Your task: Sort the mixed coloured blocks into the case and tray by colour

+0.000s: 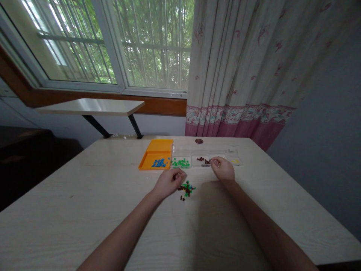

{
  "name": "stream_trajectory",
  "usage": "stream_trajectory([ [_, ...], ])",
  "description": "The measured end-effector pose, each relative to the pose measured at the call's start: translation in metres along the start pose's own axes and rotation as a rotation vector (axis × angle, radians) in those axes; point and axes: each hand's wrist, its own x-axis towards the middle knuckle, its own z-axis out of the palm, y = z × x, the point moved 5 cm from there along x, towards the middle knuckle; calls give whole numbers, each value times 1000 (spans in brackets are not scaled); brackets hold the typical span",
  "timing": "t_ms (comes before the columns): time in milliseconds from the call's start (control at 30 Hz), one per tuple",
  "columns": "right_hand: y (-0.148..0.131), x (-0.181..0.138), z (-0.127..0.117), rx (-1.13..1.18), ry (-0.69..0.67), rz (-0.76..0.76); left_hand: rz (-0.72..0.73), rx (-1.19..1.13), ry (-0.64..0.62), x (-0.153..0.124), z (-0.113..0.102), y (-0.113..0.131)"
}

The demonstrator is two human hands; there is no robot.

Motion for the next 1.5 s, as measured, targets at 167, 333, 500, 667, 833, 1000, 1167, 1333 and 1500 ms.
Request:
stream_trajectory([
  [167, 4, 3, -1, 9, 3, -35, 21, 2, -20, -1, 0, 4],
  [333, -23, -7, 4, 129, -247, -345, 17, 33, -10, -1, -1, 3],
  [500, -47, -31, 15, 138, -626, -536, 21, 55, -10, 0, 0, 1],
  [667, -57, -41, 16, 153, -651, -598, 15, 43, -18, 0, 2, 0],
  [833, -63, -42, 14, 175, -513, -642, 38, -7, -3, -1, 1, 3],
  [1000, -71, -42, 2, 334, -258, -622, -16, -321, -27, 0, 8, 7],
  [1167, -80, -48, -4, 367, -168, -645, -66, -585, -44, 2, 14, 7],
  [1333, -83, -50, -5, 378, -138, -680, -107, -677, -35, 2, 14, 5],
  [1500, -85, -51, -4, 414, -135, -682, -122, -711, -33, 3, 17, 2],
])
